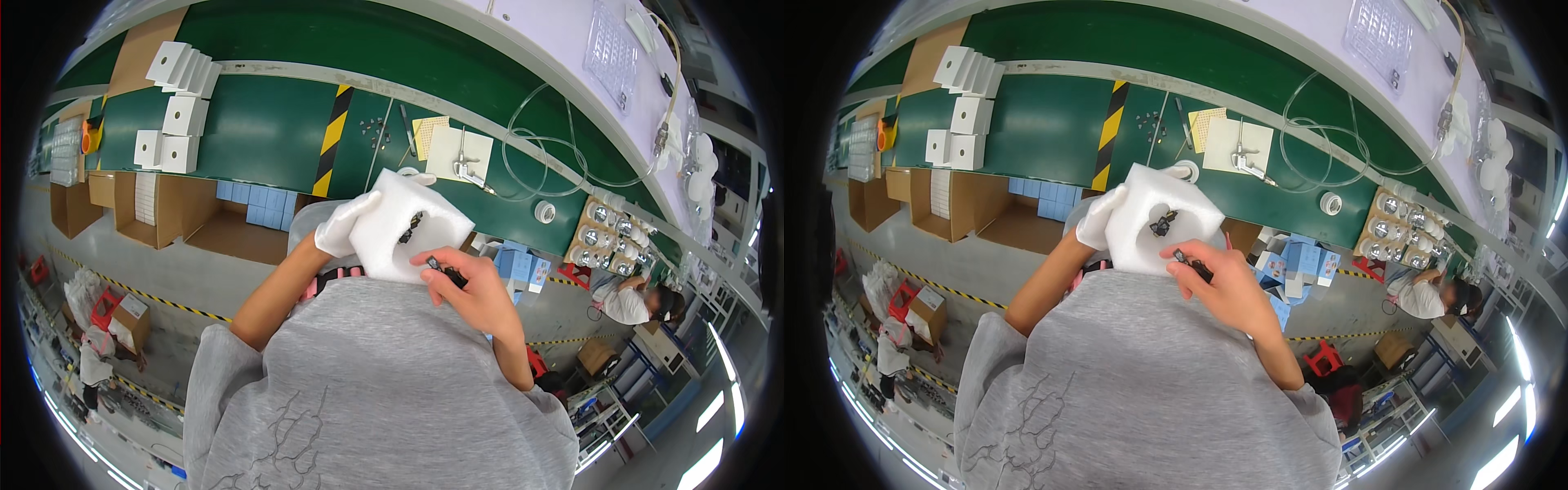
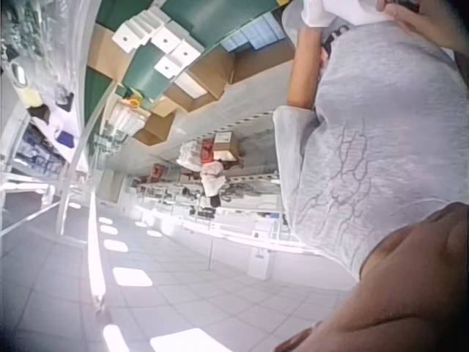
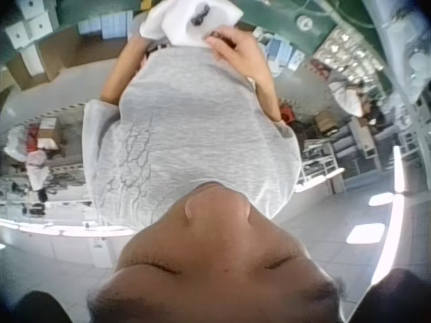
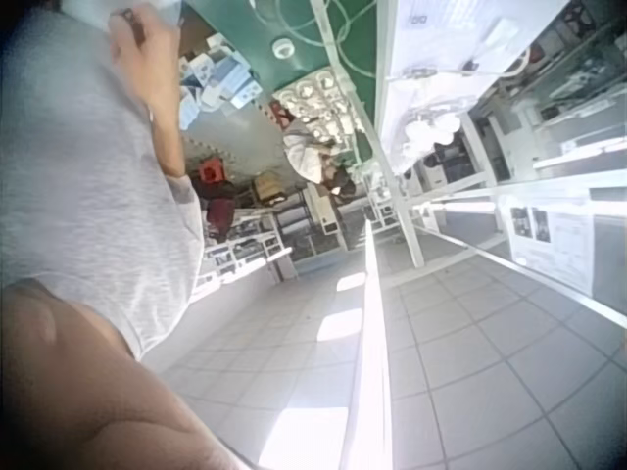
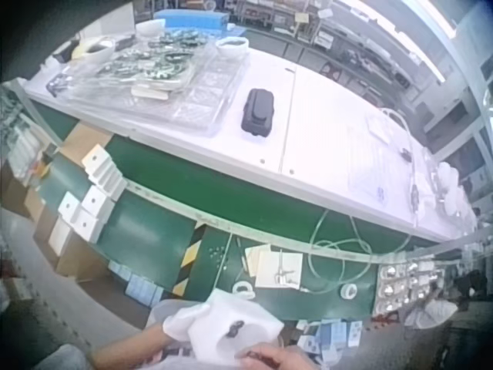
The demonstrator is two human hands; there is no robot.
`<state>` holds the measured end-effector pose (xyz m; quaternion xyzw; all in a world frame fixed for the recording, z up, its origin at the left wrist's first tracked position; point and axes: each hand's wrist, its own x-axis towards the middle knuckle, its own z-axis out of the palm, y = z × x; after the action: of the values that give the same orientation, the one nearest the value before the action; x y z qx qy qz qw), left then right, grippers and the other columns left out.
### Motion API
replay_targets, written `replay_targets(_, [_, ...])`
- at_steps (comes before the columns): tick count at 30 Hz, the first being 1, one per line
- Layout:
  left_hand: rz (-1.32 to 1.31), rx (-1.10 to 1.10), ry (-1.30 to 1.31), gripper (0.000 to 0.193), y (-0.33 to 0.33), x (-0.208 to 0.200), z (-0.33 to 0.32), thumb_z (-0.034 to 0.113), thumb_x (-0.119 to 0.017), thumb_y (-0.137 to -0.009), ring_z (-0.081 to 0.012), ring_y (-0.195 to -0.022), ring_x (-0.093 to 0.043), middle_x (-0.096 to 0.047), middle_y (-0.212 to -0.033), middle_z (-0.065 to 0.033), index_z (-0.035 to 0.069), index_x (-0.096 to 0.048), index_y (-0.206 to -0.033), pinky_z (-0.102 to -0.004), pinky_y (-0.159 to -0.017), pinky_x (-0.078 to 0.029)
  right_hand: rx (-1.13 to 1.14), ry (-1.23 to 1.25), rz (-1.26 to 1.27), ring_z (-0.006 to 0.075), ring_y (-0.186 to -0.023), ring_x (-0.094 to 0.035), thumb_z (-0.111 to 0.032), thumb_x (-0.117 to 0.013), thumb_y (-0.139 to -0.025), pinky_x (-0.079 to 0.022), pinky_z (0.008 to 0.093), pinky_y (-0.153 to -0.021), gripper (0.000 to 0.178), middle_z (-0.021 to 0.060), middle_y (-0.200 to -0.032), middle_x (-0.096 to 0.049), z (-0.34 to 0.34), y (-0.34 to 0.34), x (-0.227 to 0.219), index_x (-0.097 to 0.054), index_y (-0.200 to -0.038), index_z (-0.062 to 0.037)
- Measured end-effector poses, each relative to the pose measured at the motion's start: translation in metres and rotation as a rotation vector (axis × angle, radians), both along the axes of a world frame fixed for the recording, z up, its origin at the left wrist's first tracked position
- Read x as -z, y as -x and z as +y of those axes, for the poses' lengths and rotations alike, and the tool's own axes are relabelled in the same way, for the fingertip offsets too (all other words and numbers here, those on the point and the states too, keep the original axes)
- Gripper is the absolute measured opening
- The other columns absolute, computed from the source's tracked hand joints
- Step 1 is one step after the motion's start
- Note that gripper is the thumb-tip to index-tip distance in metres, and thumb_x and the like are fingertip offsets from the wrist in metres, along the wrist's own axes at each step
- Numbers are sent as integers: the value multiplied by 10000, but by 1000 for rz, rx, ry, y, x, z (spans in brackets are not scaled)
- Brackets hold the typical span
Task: Assembling small electronic components into a white foam fixture at a production workstation.
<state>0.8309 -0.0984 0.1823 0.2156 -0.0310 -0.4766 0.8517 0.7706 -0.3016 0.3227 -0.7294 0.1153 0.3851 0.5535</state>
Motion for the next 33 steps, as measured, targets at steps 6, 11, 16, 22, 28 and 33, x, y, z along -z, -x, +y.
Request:
replay_targets(6, [6, -5, -60, 835, -1, -4, -1, 561, -468, -980, -193, -1290, -502, -452, -1482, -147, -7, -251, -1553, -319, -1083, -399, -14, 6, -93, 50, -597, -487, -70, -578, -987, -393, 224, -575, 279, -7, -625, -556, 0, 1, -2, -639, -1258, -44])
replay_targets(11, [33, 26, 12, 777, 2, 3, 0, 524, -450, -981, -238, -1437, -360, -239, -1634, -106, 61, -241, -1569, -360, -1176, -330, -21, -30, -67, 60, -616, -490, -64, -559, -993, -406, 227, -590, 293, 2, -655, -559, -4, 6, 4, -628, -1277, -45])
replay_targets(16, [54, 50, 3, 758, 0, -1, 2, 485, -467, -990, -224, -1420, -381, -265, -1621, -103, 66, -215, -1569, -352, -1163, -351, -20, -27, -92, 121, -619, -569, -117, -543, -1000, -459, 276, -856, 288, 4, -656, -571, -4, 6, 3, -635, -1273, -112])
replay_targets(22, [131, 85, -106, 770, 7, 8, 7, 522, -425, -995, -204, -1327, -474, -440, -1498, -137, -4, -290, -1540, -330, -1122, -355, -57, -11, -163, 69, -597, -470, -75, -484, -1017, -406, 237, -575, 340, 1, -640, -531, 0, 1, -1, -603, -1335, -77])
replay_targets(28, [-5, -1, -56, 785, -3, -10, -2, 528, -410, -998, -201, -1392, -405, -345, -1579, -127, -24, -280, -1540, -320, -1152, -301, 70, -147, -51, 45, -587, -421, -77, -488, -1013, -333, 205, -540, 287, -9, -695, -549, -5, 3, 3, -613, -1265, -20])
replay_targets(33, [112, 6, -102, 753, 5, -1, 3, 519, -413, -1001, -197, -1328, -465, -429, -1508, -125, -17, -322, -1521, -315, -1115, -345, 114, -231, 1, 78, -680, -504, -43, -492, -994, -431, 229, -685, 249, -3, -703, -545, -6, 0, -2, -634, -1197, -33])
